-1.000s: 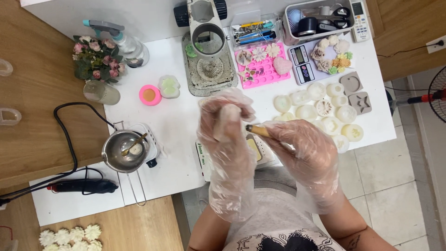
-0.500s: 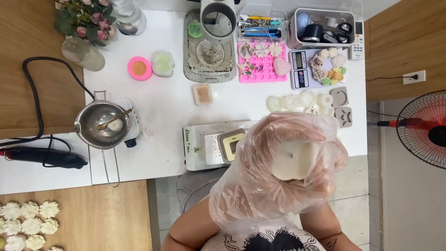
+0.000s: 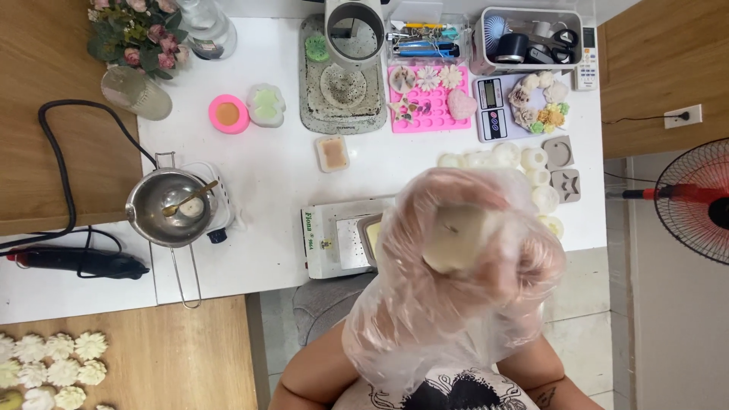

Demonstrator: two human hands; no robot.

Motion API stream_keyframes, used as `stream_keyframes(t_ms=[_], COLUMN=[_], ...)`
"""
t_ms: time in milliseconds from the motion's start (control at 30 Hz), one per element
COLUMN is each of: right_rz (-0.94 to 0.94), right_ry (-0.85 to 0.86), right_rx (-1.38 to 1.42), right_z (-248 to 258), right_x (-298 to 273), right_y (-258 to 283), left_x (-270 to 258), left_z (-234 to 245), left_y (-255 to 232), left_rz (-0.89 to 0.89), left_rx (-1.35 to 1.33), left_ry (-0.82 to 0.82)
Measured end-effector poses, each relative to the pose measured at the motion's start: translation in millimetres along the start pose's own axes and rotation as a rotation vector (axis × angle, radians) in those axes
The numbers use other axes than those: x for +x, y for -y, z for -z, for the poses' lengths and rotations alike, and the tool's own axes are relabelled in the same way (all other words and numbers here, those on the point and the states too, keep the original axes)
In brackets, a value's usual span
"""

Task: Trimming and detailing a molded wax flower using a metal sculpting tool.

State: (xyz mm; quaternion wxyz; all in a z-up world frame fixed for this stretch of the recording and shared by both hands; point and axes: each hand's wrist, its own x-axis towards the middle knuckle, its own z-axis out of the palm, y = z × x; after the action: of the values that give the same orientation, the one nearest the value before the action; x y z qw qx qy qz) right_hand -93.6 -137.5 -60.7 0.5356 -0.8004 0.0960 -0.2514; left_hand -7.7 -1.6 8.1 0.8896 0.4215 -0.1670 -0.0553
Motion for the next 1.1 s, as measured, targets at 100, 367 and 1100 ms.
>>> stream_keyframes(t_ms=[100,367,1100], right_rz=[-0.13,0.014,0.207], right_ry=[-0.038,-0.077,-0.075], right_rx=[-0.131,0.015,-0.169], right_z=[-25,-47,-56], right_x=[24,17,35], right_y=[62,49,53], left_x=[14,22,19], left_z=[10,42,49], left_y=[8,41,57], left_rz=[0.247,0.44,0.391], left_rx=[-0.409,-0.874,-0.861], left_ry=[-0.162,-0.244,-0.245])
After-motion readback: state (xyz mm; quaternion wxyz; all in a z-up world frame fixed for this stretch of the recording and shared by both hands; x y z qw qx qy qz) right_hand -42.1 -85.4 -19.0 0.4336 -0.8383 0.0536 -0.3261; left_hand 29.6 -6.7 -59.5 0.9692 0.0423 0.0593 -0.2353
